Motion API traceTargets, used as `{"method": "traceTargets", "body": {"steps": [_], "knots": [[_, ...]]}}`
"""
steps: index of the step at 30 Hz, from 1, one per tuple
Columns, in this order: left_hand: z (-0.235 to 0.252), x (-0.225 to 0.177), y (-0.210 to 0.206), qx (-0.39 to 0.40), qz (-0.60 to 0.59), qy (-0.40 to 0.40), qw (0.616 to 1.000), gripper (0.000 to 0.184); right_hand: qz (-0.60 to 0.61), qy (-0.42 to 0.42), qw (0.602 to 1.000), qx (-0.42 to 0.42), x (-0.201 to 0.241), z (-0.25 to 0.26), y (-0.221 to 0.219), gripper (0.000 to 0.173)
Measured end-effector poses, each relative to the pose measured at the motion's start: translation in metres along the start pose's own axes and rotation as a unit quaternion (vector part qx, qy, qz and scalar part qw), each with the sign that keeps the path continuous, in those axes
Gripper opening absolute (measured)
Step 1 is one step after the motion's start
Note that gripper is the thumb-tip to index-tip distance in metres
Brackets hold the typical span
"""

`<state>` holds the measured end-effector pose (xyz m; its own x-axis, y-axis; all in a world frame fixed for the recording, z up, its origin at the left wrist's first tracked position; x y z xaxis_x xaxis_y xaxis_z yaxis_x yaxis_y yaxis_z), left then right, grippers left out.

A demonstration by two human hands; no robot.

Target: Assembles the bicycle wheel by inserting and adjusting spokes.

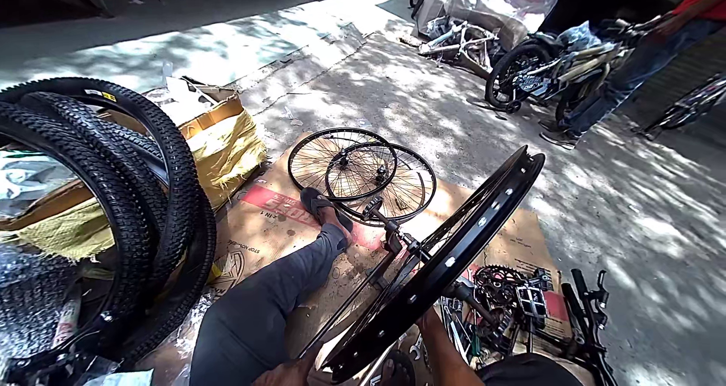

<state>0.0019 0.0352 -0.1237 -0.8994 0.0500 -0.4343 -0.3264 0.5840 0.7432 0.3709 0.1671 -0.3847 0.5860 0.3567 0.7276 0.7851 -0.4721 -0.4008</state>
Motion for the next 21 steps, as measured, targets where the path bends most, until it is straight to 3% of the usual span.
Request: {"method": "traceTargets", "body": {"steps": [1,4,6,8,12,15,17,18,19,20,21], "knots": [[0.0,-0.001,0.003,-0.023,-0.015,-0.008,1.0,0.078,0.009,0.031,0.994,0.1,-0.006,0.009,0.013,0.044],[-0.003,-0.006,0.006,-0.108,-0.061,-0.06,0.991,0.073,-0.064,-0.033,0.991,-0.11,0.033,-0.062,-0.048,0.038],[-0.005,-0.008,0.005,-0.153,-0.078,-0.101,0.98,0.065,-0.062,-0.081,0.988,-0.119,0.05,-0.094,-0.066,0.041],[-0.007,-0.01,0.003,-0.191,-0.087,-0.132,0.969,0.058,-0.068,-0.012,0.996,-0.062,0.025,-0.052,-0.034,0.039],[-0.009,-0.011,-0.002,-0.25,-0.095,-0.161,0.95,0.04,-0.043,-0.065,0.986,-0.147,0.023,-0.039,-0.039,0.04],[-0.006,-0.01,-0.004,-0.248,-0.076,-0.156,0.953,0.037,-0.039,-0.051,0.988,-0.144,0.023,-0.044,-0.039,0.038],[0.0,-0.007,-0.011,-0.211,-0.065,-0.142,0.965,0.037,-0.063,-0.019,0.988,-0.139,0.026,-0.056,-0.043,0.036],[0.004,-0.005,-0.016,-0.19,-0.061,-0.136,0.97,0.038,-0.078,-0.046,0.986,-0.14,0.037,-0.075,-0.054,0.036],[0.007,-0.003,-0.019,-0.175,-0.058,-0.13,0.974,0.039,-0.079,-0.071,0.989,-0.099,0.049,-0.092,-0.061,0.039],[0.008,-0.002,-0.02,-0.174,-0.053,-0.129,0.975,0.039,-0.116,0.057,0.987,0.092,0.037,-0.071,-0.033,0.04],[0.006,-0.004,-0.016,-0.187,-0.046,-0.134,0.972,0.038,-0.096,0.118,0.969,0.196,0.03,-0.053,-0.021,0.042]]}}
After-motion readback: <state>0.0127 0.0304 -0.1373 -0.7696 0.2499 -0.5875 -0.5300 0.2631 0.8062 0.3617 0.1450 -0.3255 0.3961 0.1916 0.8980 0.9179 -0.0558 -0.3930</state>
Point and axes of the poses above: each hand's wrist, its own z-axis towards the middle knuckle, its own y-axis out of the back of the hand, x = y × z, the point moved 3 cm from there along z, towards the middle knuckle, and after that the axes turned 1 degree about y, right-handed, at the moved point
